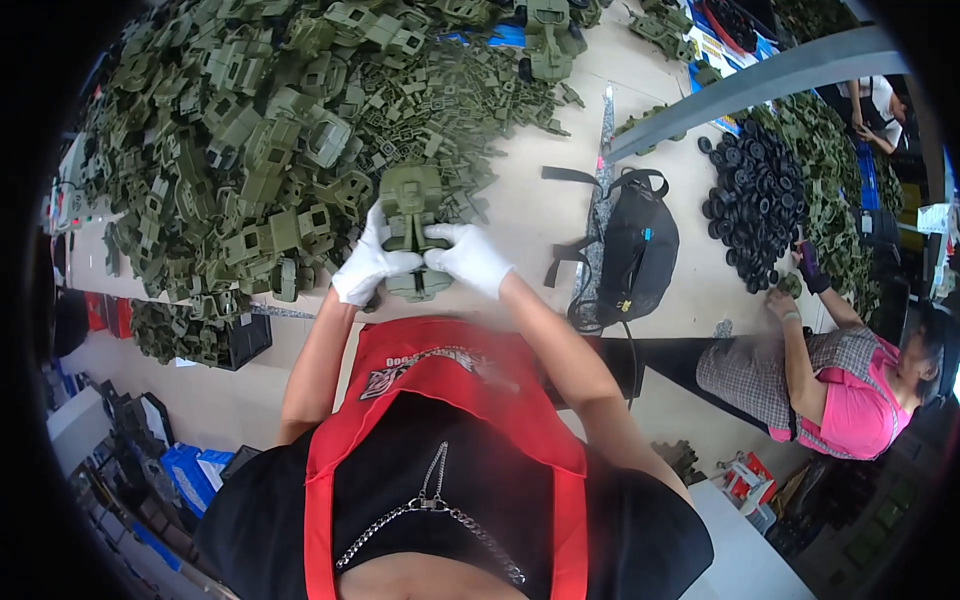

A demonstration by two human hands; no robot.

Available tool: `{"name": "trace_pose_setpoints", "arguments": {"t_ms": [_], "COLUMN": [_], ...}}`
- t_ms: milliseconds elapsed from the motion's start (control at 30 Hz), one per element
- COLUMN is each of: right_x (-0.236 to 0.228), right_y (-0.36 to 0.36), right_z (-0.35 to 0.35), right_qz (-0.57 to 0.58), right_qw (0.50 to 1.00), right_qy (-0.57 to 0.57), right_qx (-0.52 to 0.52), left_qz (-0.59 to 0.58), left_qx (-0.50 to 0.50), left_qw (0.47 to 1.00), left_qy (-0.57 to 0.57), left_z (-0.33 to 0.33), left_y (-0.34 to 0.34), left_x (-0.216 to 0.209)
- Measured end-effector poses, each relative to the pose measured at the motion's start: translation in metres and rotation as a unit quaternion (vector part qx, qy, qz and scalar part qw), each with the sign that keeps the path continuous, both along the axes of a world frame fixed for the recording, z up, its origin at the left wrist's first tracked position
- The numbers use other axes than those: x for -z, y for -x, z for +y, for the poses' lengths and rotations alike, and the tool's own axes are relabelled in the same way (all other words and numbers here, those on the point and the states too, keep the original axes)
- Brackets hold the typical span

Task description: The person assembles green plastic toy tank parts with black plastic rings by hand at a factory workstation.

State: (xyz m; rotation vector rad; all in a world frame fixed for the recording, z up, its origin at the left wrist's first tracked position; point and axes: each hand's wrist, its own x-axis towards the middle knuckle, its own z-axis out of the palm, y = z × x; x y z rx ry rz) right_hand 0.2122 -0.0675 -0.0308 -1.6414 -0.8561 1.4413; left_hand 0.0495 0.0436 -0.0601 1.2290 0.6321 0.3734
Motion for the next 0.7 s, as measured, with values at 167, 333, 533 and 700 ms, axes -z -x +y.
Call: {"name": "trace_pose_setpoints", "arguments": {"t_ms": [167, 333, 533, 700], "right_x": [0.001, 0.021, 0.091, 0.080], "right_y": [0.008, -0.034, -0.122, -0.123], "right_z": [0.018, 0.019, 0.053, 0.056], "right_qz": [-0.061, -0.185, -0.361, -0.483], "right_qw": [0.998, 0.981, 0.922, 0.874], "right_qy": [0.004, -0.020, -0.064, -0.050], "right_qx": [-0.020, -0.052, 0.126, 0.002], "left_qz": [0.025, -0.128, -0.144, -0.004], "left_qx": [-0.048, 0.012, -0.083, -0.202], "left_qw": [0.980, 0.961, 0.942, 0.972], "left_qy": [0.189, 0.243, 0.293, 0.123], "left_z": [0.009, 0.016, -0.001, -0.011], "left_y": [0.024, 0.063, 0.016, -0.013], "left_x": [-0.041, -0.062, -0.062, -0.037]}}
